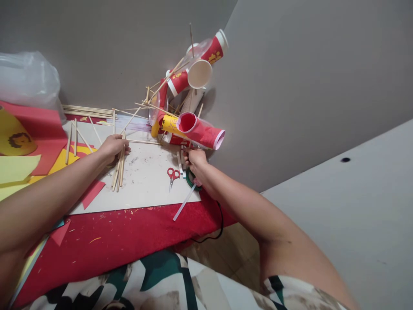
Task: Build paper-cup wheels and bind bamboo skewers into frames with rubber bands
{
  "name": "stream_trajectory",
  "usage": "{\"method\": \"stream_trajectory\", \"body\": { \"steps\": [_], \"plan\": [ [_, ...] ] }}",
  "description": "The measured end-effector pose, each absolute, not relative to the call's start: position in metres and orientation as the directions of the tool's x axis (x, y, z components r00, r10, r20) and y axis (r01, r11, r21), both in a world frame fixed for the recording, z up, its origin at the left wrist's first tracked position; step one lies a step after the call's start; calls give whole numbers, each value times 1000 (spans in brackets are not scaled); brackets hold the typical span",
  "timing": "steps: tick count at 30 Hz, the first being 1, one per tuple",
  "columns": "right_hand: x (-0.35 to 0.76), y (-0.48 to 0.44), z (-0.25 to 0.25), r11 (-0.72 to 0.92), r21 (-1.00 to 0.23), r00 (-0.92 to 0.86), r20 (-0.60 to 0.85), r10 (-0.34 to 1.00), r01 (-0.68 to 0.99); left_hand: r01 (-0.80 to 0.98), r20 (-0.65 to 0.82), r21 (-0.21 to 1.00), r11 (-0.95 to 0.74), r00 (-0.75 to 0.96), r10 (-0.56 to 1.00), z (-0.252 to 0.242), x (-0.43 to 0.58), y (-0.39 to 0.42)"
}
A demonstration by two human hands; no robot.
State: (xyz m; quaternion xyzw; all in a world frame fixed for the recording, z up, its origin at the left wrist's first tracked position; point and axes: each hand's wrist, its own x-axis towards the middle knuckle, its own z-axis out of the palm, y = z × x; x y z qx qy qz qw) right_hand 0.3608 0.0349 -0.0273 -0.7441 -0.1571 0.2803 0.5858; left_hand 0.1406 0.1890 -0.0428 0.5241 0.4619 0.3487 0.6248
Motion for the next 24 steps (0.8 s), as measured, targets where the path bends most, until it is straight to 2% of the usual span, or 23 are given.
{"method": "stream_trajectory", "body": {
  "steps": [9, 15, 20, 24],
  "plan": [
    [336, 5, 0, -152, -984, 788, -166, 593, -93, 93, -190, 981, 169, 324, 927, -46, 141, 189],
    [324, -25, 8, -67, -997, 781, -81, 619, -50, 217, -99, 975, 38, 274, 957, -50, 140, 193],
    [314, -52, 11, 26, -997, 734, 75, 675, 78, 273, 27, 956, -108, 284, 958, -53, 140, 195],
    [315, -67, 14, -77, -968, 749, 132, 649, 237, 292, 83, 940, -175, 304, 949, -58, 140, 197]
  ]
}}
